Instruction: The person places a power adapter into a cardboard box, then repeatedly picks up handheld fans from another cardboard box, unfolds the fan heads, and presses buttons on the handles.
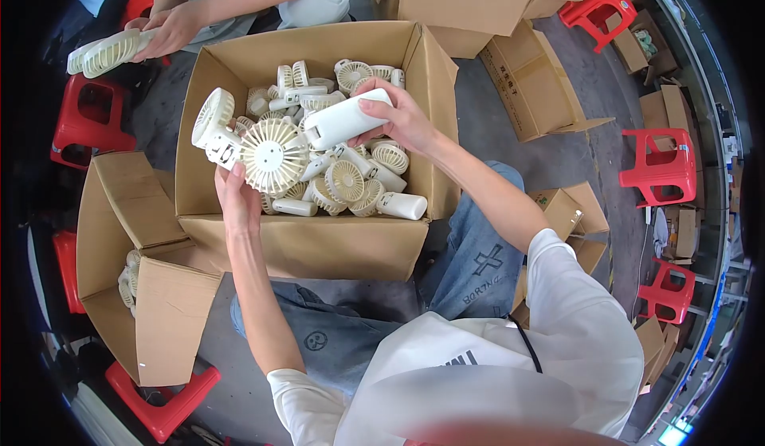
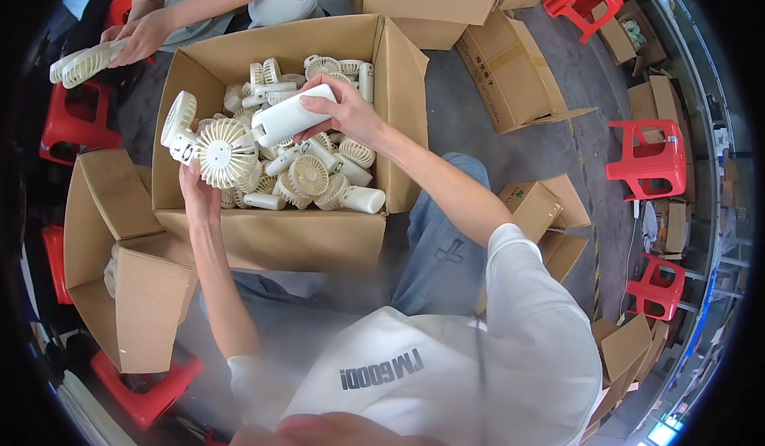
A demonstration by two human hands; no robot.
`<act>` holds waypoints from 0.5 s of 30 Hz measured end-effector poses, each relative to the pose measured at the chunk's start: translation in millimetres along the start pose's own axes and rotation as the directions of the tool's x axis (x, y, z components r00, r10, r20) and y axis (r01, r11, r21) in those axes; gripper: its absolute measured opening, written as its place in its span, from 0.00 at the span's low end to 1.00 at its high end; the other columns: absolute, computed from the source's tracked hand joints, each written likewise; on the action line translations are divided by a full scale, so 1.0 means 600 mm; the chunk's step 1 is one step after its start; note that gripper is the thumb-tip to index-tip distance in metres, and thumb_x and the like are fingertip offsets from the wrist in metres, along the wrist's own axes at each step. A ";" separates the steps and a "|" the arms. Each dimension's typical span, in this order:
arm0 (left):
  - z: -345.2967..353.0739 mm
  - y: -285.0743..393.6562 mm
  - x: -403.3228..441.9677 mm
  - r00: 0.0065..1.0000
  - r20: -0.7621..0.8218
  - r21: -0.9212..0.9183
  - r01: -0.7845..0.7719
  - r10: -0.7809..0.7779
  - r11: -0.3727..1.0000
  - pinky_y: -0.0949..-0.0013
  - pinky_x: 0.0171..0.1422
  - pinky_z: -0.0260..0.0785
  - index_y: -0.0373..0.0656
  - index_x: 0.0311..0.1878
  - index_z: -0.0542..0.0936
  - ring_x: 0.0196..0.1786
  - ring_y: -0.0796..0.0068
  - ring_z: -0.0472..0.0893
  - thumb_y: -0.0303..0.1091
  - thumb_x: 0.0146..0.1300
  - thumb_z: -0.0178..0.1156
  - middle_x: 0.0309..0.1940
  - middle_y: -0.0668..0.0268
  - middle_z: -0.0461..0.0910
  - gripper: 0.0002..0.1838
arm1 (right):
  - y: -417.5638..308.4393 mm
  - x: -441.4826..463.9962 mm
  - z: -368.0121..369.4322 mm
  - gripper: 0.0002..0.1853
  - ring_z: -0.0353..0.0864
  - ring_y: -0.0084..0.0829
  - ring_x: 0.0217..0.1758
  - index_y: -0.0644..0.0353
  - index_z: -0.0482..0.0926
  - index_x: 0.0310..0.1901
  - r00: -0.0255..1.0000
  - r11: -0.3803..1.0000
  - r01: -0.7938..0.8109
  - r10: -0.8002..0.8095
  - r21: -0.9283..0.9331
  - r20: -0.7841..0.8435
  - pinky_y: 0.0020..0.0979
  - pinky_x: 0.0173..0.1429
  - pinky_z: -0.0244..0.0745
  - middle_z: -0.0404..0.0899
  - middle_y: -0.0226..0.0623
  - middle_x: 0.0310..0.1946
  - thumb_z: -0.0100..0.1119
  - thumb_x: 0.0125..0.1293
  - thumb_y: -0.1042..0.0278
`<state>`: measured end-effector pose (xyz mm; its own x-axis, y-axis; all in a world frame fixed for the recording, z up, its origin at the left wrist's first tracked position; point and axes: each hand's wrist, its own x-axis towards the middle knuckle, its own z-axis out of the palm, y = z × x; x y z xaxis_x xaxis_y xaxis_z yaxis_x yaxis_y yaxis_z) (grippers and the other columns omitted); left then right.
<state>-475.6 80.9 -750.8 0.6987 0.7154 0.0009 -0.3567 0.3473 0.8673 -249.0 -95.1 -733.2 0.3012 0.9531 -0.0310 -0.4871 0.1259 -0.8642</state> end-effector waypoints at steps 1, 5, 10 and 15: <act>-0.003 -0.001 -0.003 1.000 0.029 -0.001 -0.009 0.009 1.000 0.62 0.69 0.61 0.35 0.70 0.57 0.64 0.66 0.69 0.42 0.59 0.62 0.63 0.57 0.67 0.40 | 0.003 0.001 0.000 0.17 0.78 0.34 0.49 0.60 0.69 0.48 1.000 0.999 -0.010 0.010 -0.037 0.008 0.36 0.41 0.85 0.74 0.39 0.44 0.60 0.64 0.61; 0.006 -0.003 -0.003 1.000 0.012 -0.049 -0.011 0.012 0.999 0.61 0.70 0.61 0.36 0.70 0.56 0.65 0.66 0.68 0.41 0.62 0.59 0.64 0.58 0.66 0.37 | 0.022 0.014 -0.015 0.21 0.78 0.32 0.50 0.58 0.70 0.51 0.994 0.949 0.104 -0.092 -0.298 0.054 0.35 0.42 0.82 0.76 0.35 0.44 0.62 0.62 0.58; 0.026 -0.003 0.000 0.996 -0.061 0.010 -0.063 0.063 0.998 0.63 0.68 0.62 0.34 0.69 0.57 0.63 0.68 0.70 0.37 0.59 0.62 0.61 0.58 0.68 0.38 | 0.005 0.011 0.009 0.25 0.79 0.31 0.47 0.57 0.73 0.53 0.911 0.446 0.405 -0.270 -0.798 0.312 0.33 0.44 0.78 0.77 0.30 0.44 0.67 0.55 0.58; 0.032 -0.015 0.000 0.997 -0.067 0.029 -0.025 0.027 0.999 0.64 0.66 0.64 0.35 0.69 0.58 0.60 0.69 0.72 0.36 0.62 0.60 0.58 0.59 0.71 0.35 | 0.027 -0.011 0.045 0.29 0.81 0.33 0.43 0.55 0.74 0.54 0.921 0.211 0.376 -0.189 -0.902 0.340 0.33 0.47 0.76 0.78 0.31 0.44 0.69 0.51 0.57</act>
<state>-460.5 66.5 -749.1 0.6457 0.7635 -0.0095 -0.3554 0.3115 0.8813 -280.9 -92.2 -733.4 0.0903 0.9479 0.3054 0.7503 0.1369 -0.6467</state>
